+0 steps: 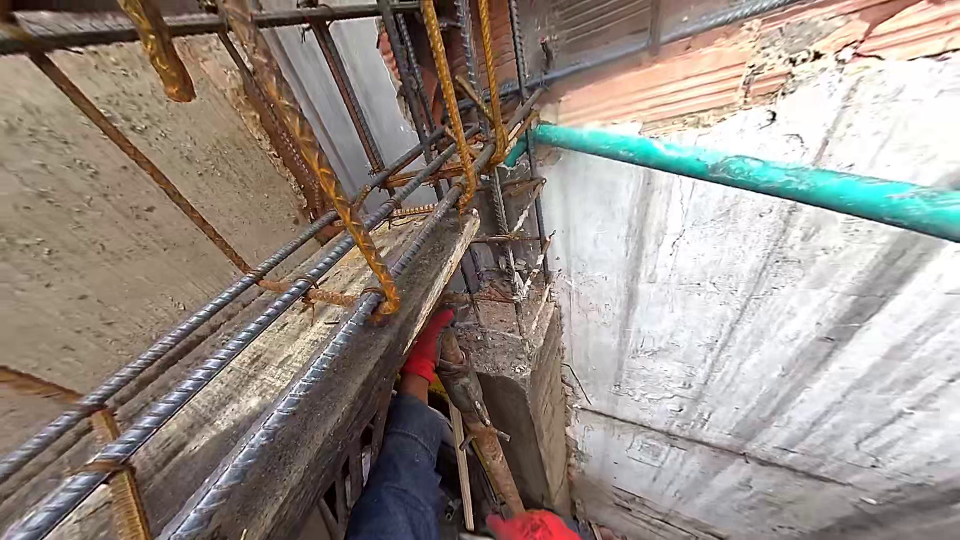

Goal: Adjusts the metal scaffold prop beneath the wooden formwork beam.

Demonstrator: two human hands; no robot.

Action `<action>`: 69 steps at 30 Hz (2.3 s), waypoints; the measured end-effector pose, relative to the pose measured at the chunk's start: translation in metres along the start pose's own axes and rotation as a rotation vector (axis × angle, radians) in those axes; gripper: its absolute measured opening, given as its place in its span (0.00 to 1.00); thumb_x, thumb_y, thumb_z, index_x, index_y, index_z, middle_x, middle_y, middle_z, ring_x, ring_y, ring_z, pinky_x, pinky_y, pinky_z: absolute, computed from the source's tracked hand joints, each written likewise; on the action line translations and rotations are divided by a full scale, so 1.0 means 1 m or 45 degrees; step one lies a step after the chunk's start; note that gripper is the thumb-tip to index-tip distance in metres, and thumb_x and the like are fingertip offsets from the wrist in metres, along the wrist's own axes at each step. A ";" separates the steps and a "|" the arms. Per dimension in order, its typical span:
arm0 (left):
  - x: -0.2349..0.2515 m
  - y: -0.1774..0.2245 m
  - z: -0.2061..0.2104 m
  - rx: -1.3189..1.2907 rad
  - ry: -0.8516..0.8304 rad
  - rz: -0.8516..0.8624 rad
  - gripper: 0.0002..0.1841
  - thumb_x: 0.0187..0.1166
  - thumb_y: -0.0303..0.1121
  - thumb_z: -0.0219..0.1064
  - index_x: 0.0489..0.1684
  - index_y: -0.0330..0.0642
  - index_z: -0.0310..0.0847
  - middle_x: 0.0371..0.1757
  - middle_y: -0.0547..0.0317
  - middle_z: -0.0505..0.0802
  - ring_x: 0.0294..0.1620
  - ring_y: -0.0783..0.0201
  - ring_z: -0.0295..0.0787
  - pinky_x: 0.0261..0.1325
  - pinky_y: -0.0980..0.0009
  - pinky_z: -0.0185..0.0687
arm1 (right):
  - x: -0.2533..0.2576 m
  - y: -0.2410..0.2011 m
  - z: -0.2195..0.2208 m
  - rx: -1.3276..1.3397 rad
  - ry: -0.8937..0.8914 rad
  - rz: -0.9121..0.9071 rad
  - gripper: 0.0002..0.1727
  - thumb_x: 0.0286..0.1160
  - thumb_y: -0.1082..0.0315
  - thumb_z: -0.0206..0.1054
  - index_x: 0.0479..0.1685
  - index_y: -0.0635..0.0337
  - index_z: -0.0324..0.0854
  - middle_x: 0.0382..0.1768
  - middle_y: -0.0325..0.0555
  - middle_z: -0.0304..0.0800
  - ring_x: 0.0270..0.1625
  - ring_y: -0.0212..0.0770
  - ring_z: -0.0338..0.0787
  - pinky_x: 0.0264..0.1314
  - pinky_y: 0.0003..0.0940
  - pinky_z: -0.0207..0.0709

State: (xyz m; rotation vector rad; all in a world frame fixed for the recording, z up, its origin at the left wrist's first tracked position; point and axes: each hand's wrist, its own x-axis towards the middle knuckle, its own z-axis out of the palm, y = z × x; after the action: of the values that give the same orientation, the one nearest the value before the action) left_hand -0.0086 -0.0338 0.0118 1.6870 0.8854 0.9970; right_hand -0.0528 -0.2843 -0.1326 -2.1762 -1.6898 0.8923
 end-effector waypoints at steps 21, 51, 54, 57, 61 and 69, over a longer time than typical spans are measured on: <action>-0.004 0.005 0.004 -0.074 -0.063 0.128 0.30 0.68 0.26 0.75 0.73 0.32 0.73 0.66 0.44 0.86 0.66 0.61 0.83 0.71 0.61 0.79 | 0.013 0.058 -0.046 -0.034 -0.012 0.075 0.27 0.87 0.44 0.53 0.66 0.57 0.79 0.49 0.63 0.90 0.57 0.66 0.90 0.57 0.67 0.78; 0.018 -0.019 0.006 -0.248 -0.029 0.203 0.21 0.63 0.30 0.76 0.55 0.35 0.81 0.42 0.55 0.93 0.44 0.65 0.91 0.50 0.64 0.90 | 0.015 0.021 0.040 1.308 1.316 0.174 0.17 0.82 0.67 0.61 0.54 0.77 0.82 0.41 0.49 0.89 0.45 0.27 0.88 0.56 0.23 0.83; 0.022 -0.025 0.004 -0.308 -0.074 0.221 0.25 0.63 0.29 0.75 0.60 0.33 0.78 0.47 0.50 0.92 0.46 0.60 0.91 0.53 0.60 0.90 | 0.094 0.030 0.008 1.265 1.200 0.461 0.16 0.81 0.61 0.66 0.45 0.71 0.84 0.37 0.61 0.89 0.42 0.54 0.89 0.48 0.56 0.81; 0.022 -0.023 0.004 -0.295 -0.076 0.237 0.22 0.64 0.29 0.74 0.58 0.33 0.79 0.45 0.51 0.92 0.45 0.61 0.91 0.52 0.60 0.90 | 0.070 0.020 0.009 1.317 1.440 0.370 0.19 0.73 0.65 0.69 0.50 0.77 0.85 0.42 0.59 0.92 0.46 0.42 0.91 0.56 0.40 0.83; 0.022 -0.022 0.005 -0.286 -0.064 0.237 0.19 0.63 0.29 0.75 0.54 0.35 0.81 0.40 0.54 0.92 0.41 0.63 0.91 0.48 0.62 0.90 | 0.082 0.005 0.029 1.367 1.727 0.321 0.22 0.75 0.64 0.65 0.52 0.81 0.82 0.39 0.55 0.92 0.44 0.33 0.92 0.54 0.29 0.86; 0.016 -0.014 0.007 -0.245 -0.014 0.196 0.17 0.65 0.27 0.74 0.52 0.36 0.82 0.40 0.57 0.92 0.42 0.67 0.90 0.49 0.66 0.89 | 0.080 0.009 0.017 2.030 1.525 0.237 0.12 0.79 0.67 0.57 0.45 0.70 0.74 0.16 0.34 0.74 0.15 0.30 0.75 0.20 0.31 0.77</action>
State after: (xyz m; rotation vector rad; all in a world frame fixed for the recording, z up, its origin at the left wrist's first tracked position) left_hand 0.0024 -0.0175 0.0005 1.6124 0.6374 1.1376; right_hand -0.0445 -0.2148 -0.1762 -1.1004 0.0269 0.3964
